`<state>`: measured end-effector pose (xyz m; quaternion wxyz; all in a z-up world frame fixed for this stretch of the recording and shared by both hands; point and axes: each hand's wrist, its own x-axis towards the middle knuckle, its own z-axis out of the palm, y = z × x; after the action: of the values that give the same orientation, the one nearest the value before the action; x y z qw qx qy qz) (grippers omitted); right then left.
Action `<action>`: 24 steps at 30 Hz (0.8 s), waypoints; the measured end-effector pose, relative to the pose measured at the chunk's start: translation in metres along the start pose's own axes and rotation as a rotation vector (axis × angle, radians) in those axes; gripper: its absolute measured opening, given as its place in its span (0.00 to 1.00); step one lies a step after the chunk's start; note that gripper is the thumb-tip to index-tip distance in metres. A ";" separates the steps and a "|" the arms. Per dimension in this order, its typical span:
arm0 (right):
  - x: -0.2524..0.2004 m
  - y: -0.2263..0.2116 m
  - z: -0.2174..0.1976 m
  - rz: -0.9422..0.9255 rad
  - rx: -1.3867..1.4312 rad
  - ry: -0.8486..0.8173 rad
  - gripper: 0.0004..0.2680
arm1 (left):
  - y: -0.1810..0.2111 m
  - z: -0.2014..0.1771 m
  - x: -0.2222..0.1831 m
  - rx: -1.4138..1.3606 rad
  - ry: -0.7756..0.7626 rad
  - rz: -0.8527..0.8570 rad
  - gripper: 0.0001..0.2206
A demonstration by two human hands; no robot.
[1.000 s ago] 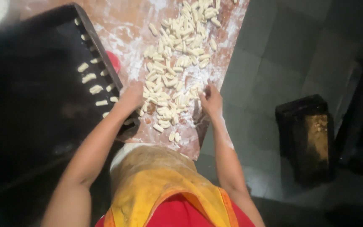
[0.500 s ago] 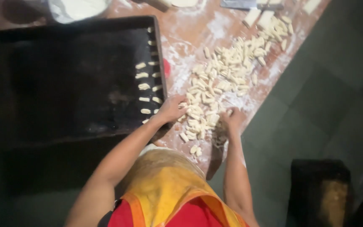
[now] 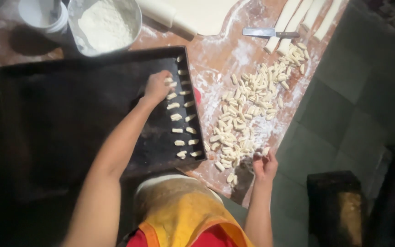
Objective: The person picks up small shaped dough pieces from a floured wooden table one at a time and places them in spaced rows on a black baking tray, gradually filling the tray. Rolled dough sheets, a rolling pin, a knife, and a bowl of flour sit on the table nearby.
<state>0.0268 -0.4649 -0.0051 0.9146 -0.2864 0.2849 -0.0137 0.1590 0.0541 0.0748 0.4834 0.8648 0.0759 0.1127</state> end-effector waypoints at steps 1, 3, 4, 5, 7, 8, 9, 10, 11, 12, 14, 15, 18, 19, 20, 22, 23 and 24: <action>-0.013 0.009 0.009 -0.010 0.003 0.005 0.09 | -0.009 0.002 0.008 -0.005 -0.009 0.006 0.21; -0.039 0.027 0.022 0.009 0.017 0.001 0.10 | -0.028 0.008 0.022 0.169 -0.151 0.041 0.17; -0.059 0.033 0.032 -0.002 0.022 0.012 0.10 | -0.036 0.006 0.028 0.165 -0.165 0.049 0.17; -0.077 0.038 0.042 -0.021 -0.027 0.093 0.10 | -0.042 0.006 0.035 0.080 -0.189 0.078 0.16; -0.103 0.046 0.024 -0.053 -0.054 0.199 0.10 | -0.054 0.005 0.049 -0.003 -0.245 0.118 0.16; -0.110 0.050 -0.004 -0.079 0.004 0.174 0.09 | -0.061 0.002 0.057 0.028 -0.200 0.193 0.14; -0.117 0.054 -0.031 -0.107 0.061 0.149 0.09 | -0.067 0.001 0.064 0.056 -0.155 0.268 0.12; -0.132 0.056 -0.046 -0.117 0.073 0.166 0.09 | -0.071 0.000 0.068 0.055 -0.177 0.276 0.12; -0.147 0.059 -0.060 -0.158 0.062 0.183 0.08 | -0.075 0.000 0.071 0.064 -0.158 0.338 0.10; -0.158 0.059 -0.072 -0.199 0.046 0.191 0.07 | -0.077 -0.001 0.077 0.071 -0.130 0.401 0.09; -0.181 0.063 -0.086 -0.219 0.099 0.272 0.08 | -0.081 0.003 0.074 0.144 -0.134 0.477 0.08; -0.192 0.064 -0.092 -0.229 0.146 0.344 0.08 | -0.084 0.005 0.071 0.221 -0.125 0.545 0.07; -0.223 0.066 -0.090 -0.276 0.172 0.440 0.08 | -0.058 -0.009 0.067 0.316 -0.125 0.525 0.09; -0.228 0.068 -0.090 -0.281 0.180 0.450 0.08 | -0.065 -0.008 0.071 0.314 -0.137 0.532 0.09; -0.234 0.069 -0.091 -0.289 0.200 0.403 0.07 | -0.072 -0.006 0.074 0.260 -0.152 0.467 0.11; -0.243 0.072 -0.090 -0.303 0.227 0.364 0.06 | -0.079 -0.006 0.078 0.206 -0.177 0.408 0.14; -0.246 0.072 -0.088 -0.297 0.224 0.355 0.06 | -0.078 -0.007 0.081 0.209 -0.186 0.450 0.13; -0.247 0.073 -0.085 -0.288 0.219 0.344 0.06 | -0.077 -0.010 0.084 0.213 -0.193 0.491 0.13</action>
<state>-0.2348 -0.4016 0.0257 0.8669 -0.2170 0.3893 -0.2233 0.2358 0.1230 0.0244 0.3531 0.9099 -0.1705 0.1350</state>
